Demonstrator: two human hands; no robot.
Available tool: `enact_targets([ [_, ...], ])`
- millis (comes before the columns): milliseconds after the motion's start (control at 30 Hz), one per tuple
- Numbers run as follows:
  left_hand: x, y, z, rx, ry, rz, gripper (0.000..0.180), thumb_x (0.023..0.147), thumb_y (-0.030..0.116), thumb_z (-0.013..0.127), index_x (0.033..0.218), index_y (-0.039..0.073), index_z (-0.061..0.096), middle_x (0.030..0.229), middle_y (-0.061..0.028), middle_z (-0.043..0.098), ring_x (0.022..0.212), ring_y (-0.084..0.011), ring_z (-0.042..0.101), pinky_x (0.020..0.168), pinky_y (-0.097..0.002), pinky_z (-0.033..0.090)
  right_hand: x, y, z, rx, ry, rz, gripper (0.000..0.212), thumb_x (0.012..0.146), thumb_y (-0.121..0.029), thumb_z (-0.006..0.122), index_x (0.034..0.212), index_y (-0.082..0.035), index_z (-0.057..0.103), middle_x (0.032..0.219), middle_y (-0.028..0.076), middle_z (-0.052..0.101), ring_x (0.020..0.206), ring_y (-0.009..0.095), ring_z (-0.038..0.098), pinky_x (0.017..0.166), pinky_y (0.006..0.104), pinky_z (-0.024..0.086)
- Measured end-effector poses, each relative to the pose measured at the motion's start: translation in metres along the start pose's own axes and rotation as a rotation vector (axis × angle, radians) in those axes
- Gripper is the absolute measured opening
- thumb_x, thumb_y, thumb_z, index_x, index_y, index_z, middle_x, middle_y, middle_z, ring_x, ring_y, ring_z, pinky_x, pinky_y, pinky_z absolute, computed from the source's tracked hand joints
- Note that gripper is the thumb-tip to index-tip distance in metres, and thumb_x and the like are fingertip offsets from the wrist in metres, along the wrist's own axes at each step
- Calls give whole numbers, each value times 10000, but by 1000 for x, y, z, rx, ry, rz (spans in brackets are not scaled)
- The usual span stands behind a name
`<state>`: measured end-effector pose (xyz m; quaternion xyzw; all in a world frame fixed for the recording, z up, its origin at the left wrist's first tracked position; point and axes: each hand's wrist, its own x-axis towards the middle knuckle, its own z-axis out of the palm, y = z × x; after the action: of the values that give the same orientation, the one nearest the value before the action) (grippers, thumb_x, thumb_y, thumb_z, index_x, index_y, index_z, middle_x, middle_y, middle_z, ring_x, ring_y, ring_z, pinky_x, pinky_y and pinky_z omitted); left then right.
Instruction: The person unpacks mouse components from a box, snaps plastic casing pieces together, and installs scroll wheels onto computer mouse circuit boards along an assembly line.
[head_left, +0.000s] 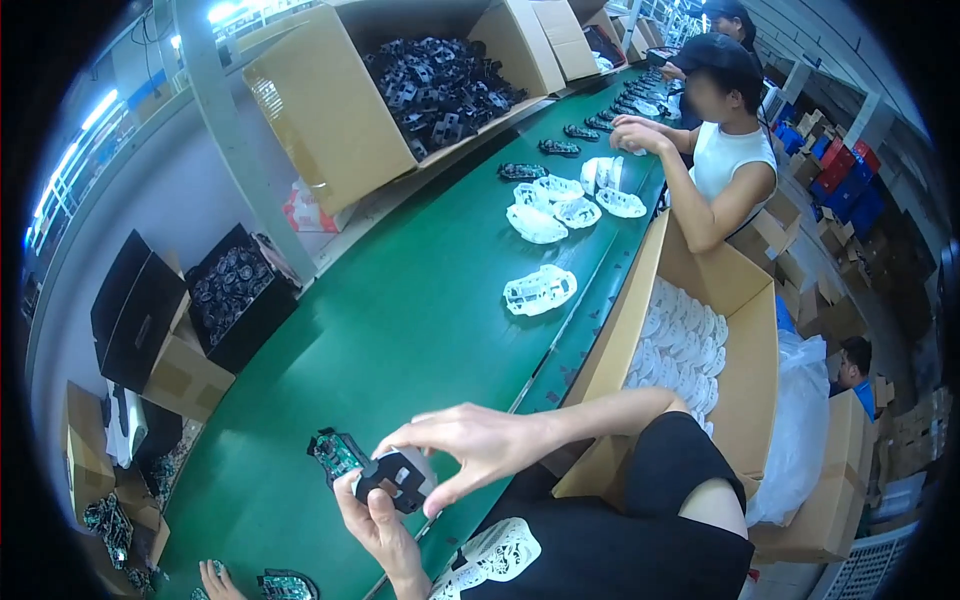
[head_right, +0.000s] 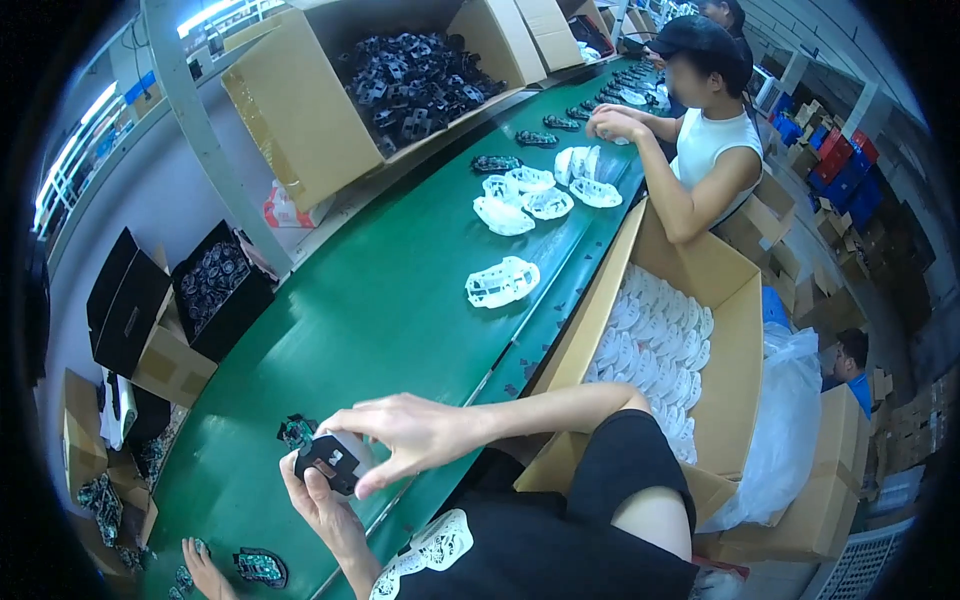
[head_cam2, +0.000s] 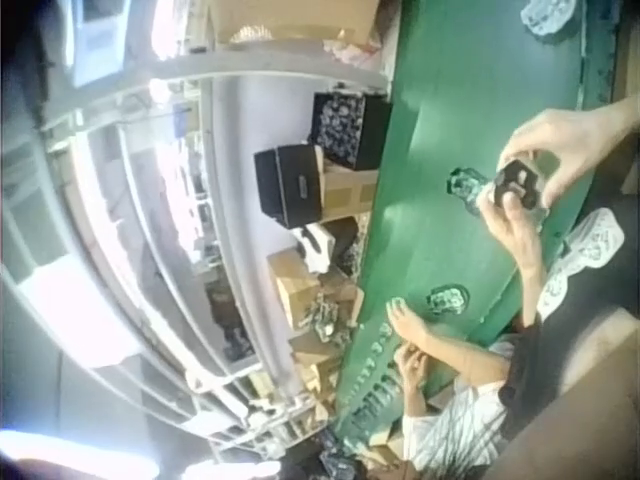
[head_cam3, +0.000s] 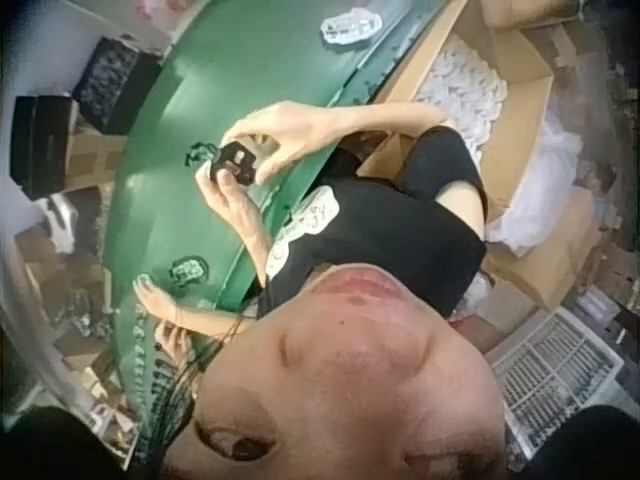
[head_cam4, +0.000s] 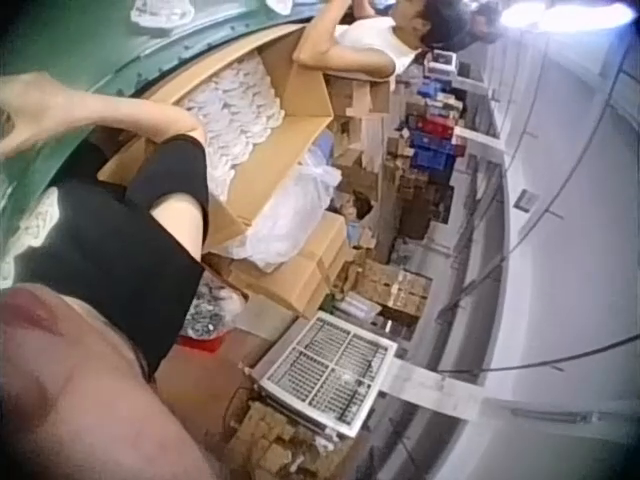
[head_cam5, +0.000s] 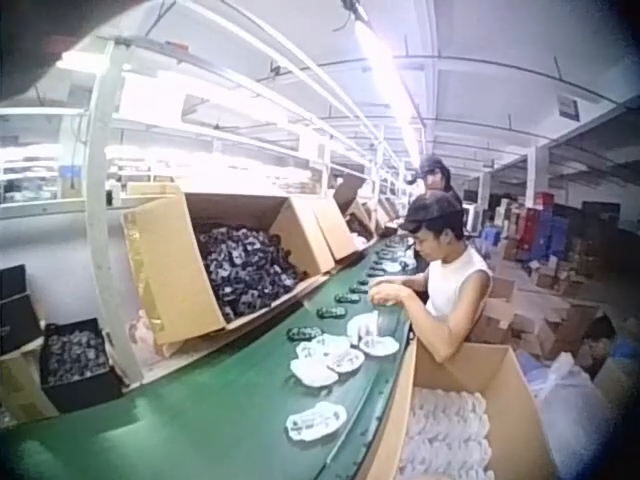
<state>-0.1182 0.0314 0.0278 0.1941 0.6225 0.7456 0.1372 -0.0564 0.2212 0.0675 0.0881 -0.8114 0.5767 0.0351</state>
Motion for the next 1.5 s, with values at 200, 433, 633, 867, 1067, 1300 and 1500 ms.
enact_targets([
  [200,-1,1,-19,56,-98,8,538,980,456,649,1259,20,501,1059,-43,556,938,-110,552,812,-248,454,10,8,0,159,-60,-23,645,808,-150,840,1378,-53,553,1288,118,642,1092,224,674,906,372,582],
  [433,16,8,-19,-36,-402,-27,708,940,20,657,1538,-67,288,1607,-193,311,1398,-276,446,1167,-393,342,8,2,-20,177,-26,108,771,781,-31,841,1457,-7,470,1319,107,612,1128,186,655,970,358,565],
  [633,8,-2,-27,259,-276,133,743,847,3,742,1498,-41,389,1526,-213,453,1345,-332,524,1082,-388,456,10,13,-5,-75,18,-80,853,723,-32,871,1471,-14,460,1330,123,606,1151,205,642,941,343,568],
  [867,6,-3,-43,147,-357,125,774,816,22,785,1492,-28,410,1509,-207,477,1276,-300,578,1008,-383,524,7,12,6,-176,67,-234,833,738,-89,857,1466,-6,460,1367,168,585,875,192,659,715,309,600],
  [1067,3,-8,-37,135,-293,155,734,820,17,788,1468,-27,445,1455,-194,520,1278,-286,576,1016,-387,531,7,10,6,-304,48,-230,852,758,-64,839,1485,1,400,1334,185,579,936,267,670,646,321,615],
  [1300,-2,-15,-38,83,-256,22,690,846,17,764,1464,-20,457,1458,-191,514,1291,-280,563,1039,-387,511,6,22,17,-299,90,-213,801,784,-83,824,1460,7,403,1316,176,575,941,279,669,648,327,619],
  [1500,5,-17,-44,96,-254,-2,646,815,-47,748,1414,-24,508,1368,-173,576,1229,-272,596,1030,-384,495,7,23,18,-221,104,-132,740,762,-76,839,1403,-18,473,1284,150,604,954,263,677,671,318,614],
])
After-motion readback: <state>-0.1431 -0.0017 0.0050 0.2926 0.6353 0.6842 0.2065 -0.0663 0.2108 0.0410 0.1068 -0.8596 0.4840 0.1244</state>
